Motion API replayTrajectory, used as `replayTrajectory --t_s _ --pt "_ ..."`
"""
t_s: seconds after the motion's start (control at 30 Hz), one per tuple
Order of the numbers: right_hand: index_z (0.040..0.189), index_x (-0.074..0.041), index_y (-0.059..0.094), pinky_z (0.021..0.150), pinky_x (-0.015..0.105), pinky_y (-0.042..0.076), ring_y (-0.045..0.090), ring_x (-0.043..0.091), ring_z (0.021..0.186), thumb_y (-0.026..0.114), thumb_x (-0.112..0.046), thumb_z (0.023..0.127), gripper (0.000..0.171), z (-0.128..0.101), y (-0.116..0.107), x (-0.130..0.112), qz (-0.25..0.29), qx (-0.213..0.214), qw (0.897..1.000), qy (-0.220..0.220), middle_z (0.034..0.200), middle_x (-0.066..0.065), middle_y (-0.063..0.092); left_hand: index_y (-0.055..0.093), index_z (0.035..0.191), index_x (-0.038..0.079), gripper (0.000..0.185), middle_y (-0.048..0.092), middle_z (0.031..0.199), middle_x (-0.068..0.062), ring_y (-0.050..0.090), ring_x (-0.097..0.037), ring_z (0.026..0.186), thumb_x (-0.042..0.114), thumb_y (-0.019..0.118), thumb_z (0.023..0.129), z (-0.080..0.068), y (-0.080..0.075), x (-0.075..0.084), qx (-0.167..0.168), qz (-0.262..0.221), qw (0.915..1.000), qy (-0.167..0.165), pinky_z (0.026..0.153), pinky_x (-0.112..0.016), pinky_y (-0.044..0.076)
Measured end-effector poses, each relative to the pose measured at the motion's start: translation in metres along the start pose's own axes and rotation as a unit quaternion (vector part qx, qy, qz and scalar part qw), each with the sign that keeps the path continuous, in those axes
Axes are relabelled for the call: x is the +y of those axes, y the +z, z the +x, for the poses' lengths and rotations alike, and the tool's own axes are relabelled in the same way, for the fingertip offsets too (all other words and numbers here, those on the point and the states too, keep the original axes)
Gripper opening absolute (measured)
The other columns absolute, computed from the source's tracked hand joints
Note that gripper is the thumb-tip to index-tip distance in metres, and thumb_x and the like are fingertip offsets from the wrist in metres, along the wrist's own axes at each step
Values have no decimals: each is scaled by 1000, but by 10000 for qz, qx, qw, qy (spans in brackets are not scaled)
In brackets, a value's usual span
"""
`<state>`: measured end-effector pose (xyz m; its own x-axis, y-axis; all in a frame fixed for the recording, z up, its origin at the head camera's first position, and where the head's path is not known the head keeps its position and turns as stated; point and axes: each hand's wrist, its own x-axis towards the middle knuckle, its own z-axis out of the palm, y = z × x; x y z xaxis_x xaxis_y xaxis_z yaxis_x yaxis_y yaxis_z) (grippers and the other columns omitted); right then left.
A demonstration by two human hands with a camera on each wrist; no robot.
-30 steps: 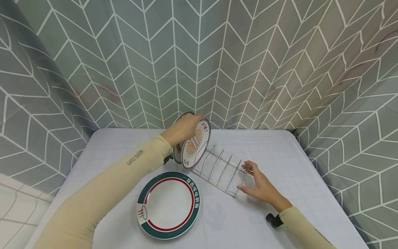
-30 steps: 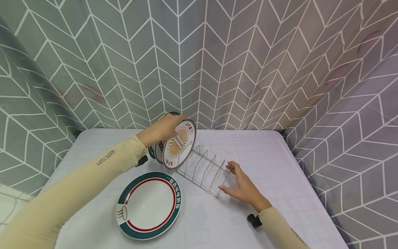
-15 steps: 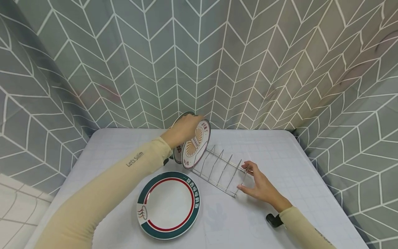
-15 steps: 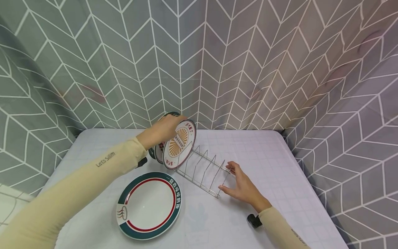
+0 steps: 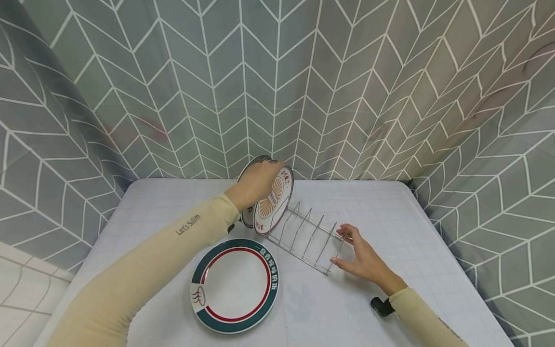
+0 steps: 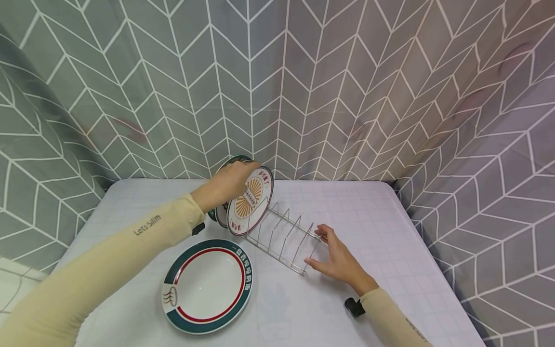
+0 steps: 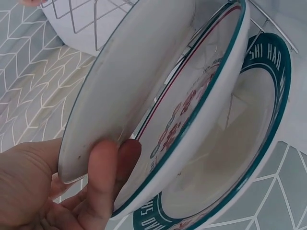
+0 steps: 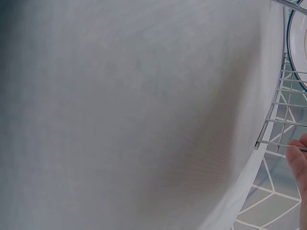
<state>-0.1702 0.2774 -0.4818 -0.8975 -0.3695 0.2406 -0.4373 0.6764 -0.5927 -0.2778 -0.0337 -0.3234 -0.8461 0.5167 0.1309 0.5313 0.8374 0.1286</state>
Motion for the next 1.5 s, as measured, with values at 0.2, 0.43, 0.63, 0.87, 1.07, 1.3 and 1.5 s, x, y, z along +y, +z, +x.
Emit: replayTrajectory --t_s 0.2,0.43,0.63,0.87,1.07,1.3,1.5 --pt "143 -2 28 104 44 45 51 29 124 84 -21 75 90 0 0 0 6 -13 10000 21 133 18 51 49 137 4 54 66 113 -18 66 -34 101 1 68 86 -5 -5 1 138 18 9999 61 82 -42 57" --pt "143 0 28 105 43 44 51 29 125 84 -21 75 91 1 1 0 78 -42 9999 52 134 18 51 51 138 6 57 63 123 -19 63 -33 112 21 74 88 -18 -26 1 125 -593 9982 -33 90 -44 54" --pt "143 -1 27 105 44 44 51 29 125 84 -21 76 90 0 1 0 83 -54 9999 91 134 17 51 54 137 9 55 66 103 -10 64 -20 85 24 74 88 -33 -36 -9 65 -887 9946 531 75 -33 56" --pt "142 0 28 104 44 44 51 30 125 84 -21 75 90 0 1 0 99 -9 10000 -3 133 18 51 63 129 12 49 68 94 -4 65 -11 78 25 78 84 -71 -29 -28 49 -1447 9835 1086 65 -23 55" --pt "143 0 29 105 42 43 51 29 125 85 -21 75 90 0 1 0 125 -41 9999 87 134 17 51 67 121 13 48 66 88 1 61 -10 79 27 83 78 -105 -11 -55 -50 -1946 9779 763 68 -25 54" --pt "142 1 28 104 43 44 51 30 125 85 -21 75 90 1 0 -1 66 -38 10000 49 133 17 52 67 121 11 56 62 83 3 59 -12 78 33 85 74 -133 14 -94 -615 -2082 9761 -55 66 -26 52" --pt "143 0 27 104 43 44 51 30 125 84 -21 76 90 -1 0 -2 41 -57 10000 48 133 18 51 63 126 8 64 62 90 -2 57 -14 80 36 86 73 -152 43 -119 -990 -2270 9674 -521 65 -27 51"
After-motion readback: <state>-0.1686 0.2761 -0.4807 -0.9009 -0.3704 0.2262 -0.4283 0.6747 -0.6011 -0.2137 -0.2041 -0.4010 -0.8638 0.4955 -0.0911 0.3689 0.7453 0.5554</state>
